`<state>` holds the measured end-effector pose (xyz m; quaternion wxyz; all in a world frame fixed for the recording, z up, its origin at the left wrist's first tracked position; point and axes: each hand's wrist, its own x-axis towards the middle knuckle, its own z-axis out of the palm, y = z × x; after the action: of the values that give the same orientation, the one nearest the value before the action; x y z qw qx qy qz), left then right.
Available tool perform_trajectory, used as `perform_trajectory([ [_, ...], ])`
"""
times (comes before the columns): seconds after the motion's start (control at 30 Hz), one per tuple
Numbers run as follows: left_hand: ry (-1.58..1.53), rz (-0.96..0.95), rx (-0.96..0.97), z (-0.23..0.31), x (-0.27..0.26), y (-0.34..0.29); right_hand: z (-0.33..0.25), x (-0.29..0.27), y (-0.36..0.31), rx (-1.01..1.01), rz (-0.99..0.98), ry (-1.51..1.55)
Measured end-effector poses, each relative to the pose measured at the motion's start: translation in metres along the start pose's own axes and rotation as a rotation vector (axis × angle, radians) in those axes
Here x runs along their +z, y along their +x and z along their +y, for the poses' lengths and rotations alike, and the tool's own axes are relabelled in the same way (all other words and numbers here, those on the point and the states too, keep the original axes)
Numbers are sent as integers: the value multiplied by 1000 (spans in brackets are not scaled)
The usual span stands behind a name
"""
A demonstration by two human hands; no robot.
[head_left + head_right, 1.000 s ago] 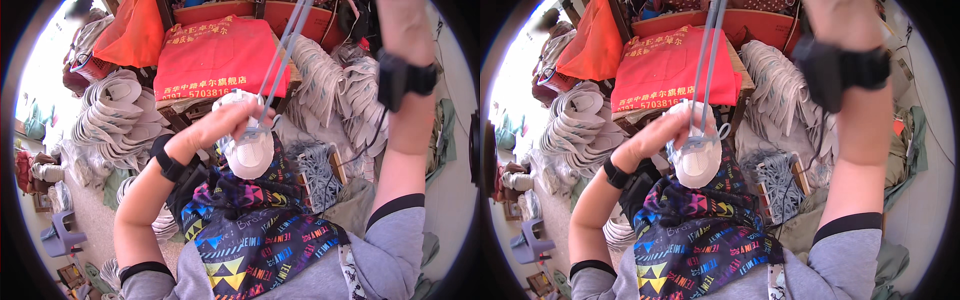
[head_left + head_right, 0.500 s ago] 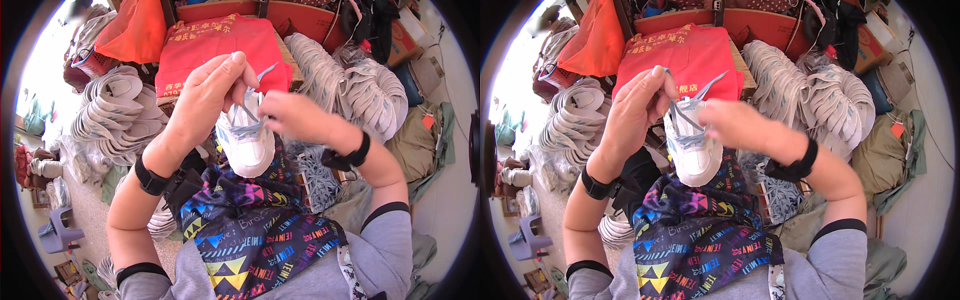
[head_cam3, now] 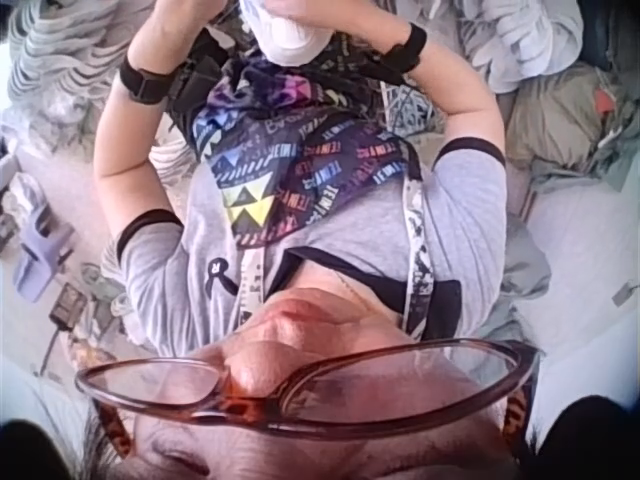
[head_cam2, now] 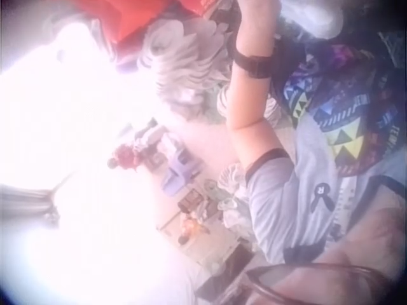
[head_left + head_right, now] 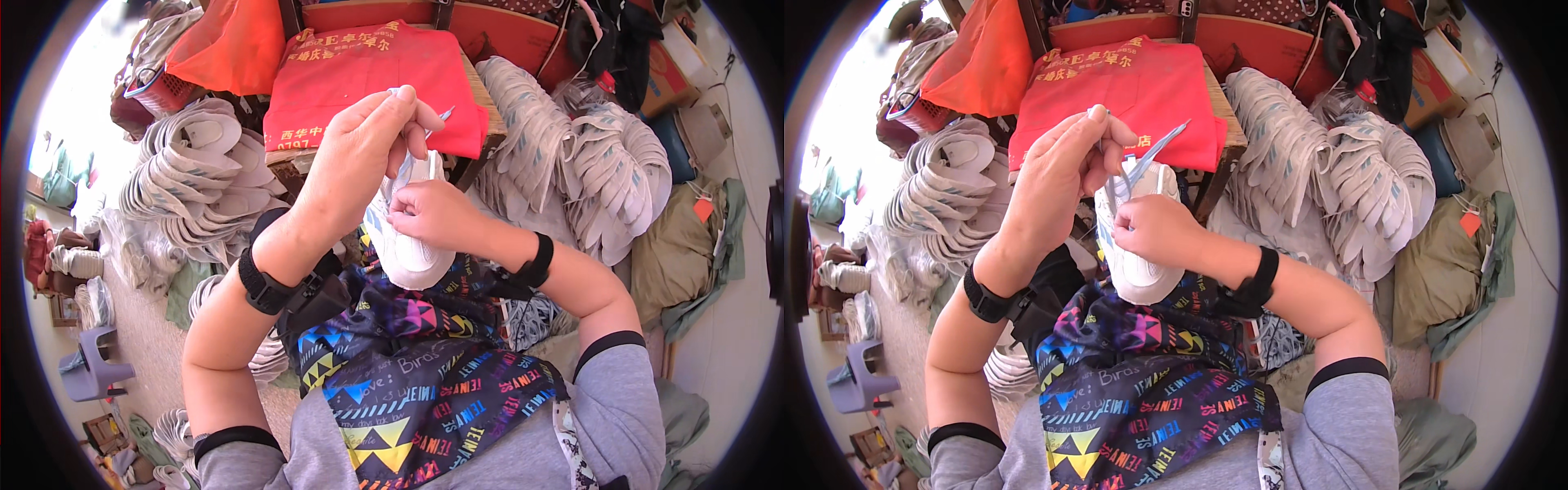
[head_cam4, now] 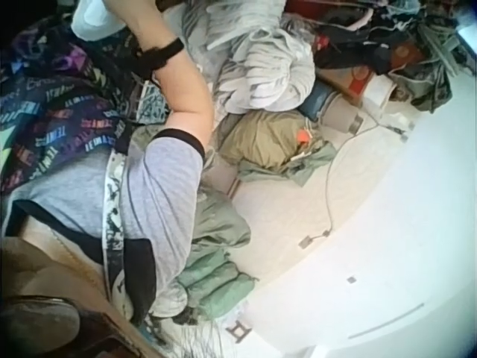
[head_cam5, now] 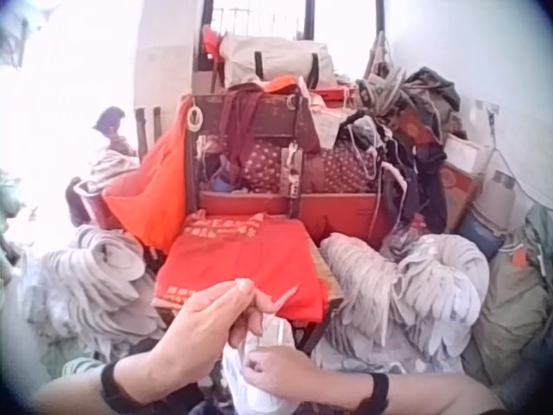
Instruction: The recorder is lacing a white athletic shoe in a factory or workshop setting.
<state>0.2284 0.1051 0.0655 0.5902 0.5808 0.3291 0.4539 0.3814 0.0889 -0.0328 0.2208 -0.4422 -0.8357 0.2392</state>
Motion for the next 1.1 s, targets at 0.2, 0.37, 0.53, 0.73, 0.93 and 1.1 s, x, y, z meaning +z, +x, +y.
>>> perform_trajectory([
  [0.2, -21, -13, 21, 6, 1, 4, -5, -2, 10, 157, -92, 9],
  [0.37, 60, -70, 96, 23, 4, 3, -1, 6, 10, -33, 277, -216],
  [0.53, 3, 146, 110, 7, -38, 3, 3, -22, 7, 263, -132, 783],
  [0.73, -558, 313, -30, -40, -156, -16, 27, -80, 11, 206, 136, 1472],
  [0.93, -790, 938, -250, -44, -193, -40, 92, -138, -5, 98, 148, 1891],
  [1.1, -905, 597, -222, -93, -304, -90, 143, -163, -40, 371, 464, 1855],
])
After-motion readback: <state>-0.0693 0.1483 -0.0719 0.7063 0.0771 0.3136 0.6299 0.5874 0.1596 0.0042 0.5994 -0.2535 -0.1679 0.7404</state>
